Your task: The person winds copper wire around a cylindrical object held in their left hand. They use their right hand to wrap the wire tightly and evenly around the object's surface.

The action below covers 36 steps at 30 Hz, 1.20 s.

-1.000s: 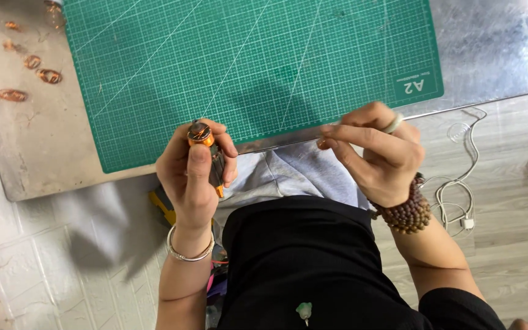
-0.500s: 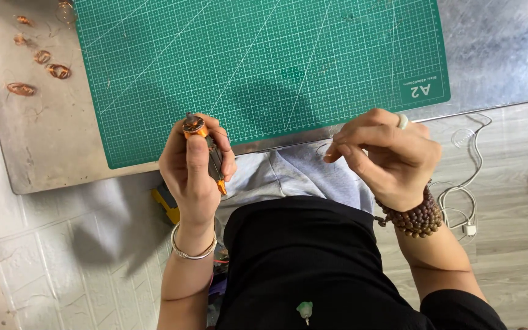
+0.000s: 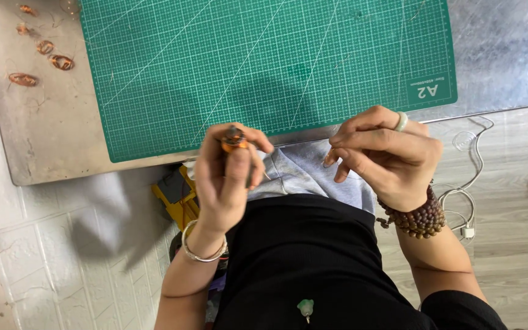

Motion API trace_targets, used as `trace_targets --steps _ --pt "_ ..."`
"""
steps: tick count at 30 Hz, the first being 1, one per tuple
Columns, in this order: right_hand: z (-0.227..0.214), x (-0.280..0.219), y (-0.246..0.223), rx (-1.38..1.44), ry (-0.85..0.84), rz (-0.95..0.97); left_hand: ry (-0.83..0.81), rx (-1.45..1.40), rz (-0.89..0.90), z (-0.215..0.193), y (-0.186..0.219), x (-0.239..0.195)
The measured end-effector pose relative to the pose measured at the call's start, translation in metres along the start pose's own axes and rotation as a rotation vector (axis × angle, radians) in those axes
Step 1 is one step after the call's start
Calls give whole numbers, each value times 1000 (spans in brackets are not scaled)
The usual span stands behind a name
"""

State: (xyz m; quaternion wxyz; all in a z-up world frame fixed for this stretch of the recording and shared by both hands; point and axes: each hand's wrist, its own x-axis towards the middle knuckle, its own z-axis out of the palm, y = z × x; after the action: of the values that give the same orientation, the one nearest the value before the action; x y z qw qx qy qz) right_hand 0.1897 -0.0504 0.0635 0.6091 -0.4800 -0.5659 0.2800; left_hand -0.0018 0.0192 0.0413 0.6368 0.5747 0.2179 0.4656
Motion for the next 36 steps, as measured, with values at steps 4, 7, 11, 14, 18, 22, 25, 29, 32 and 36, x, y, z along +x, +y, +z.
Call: trace_targets --steps 4,7,11,14,18,22,25,29,32,36 --pt "0 -2 9 -234 -4 -162 -44 -15 -82 11 4 -1" --pt "1 2 5 -273 -62 -178 -99 81 -128 15 11 2" --pt "1 9 -11 -140 -120 -159 -104 251 -20 12 8 2" --pt "-2 -2 -29 -430 -79 -266 -103 425 75 10 -3 2" --pt "22 -7 -32 -629 -188 -253 -69 471 107 16 5 6" --pt "41 -9 -5 -544 -149 -258 -36 530 130 19 12 11" --pt "42 -14 -2 -613 -48 -127 -15 621 158 16 8 10" --pt "35 -2 11 -477 36 -194 37 482 185 15 6 13" --pt "28 0 21 -393 19 -161 13 533 170 16 14 9" --pt "21 14 32 -65 -70 -36 -20 592 179 24 12 4"
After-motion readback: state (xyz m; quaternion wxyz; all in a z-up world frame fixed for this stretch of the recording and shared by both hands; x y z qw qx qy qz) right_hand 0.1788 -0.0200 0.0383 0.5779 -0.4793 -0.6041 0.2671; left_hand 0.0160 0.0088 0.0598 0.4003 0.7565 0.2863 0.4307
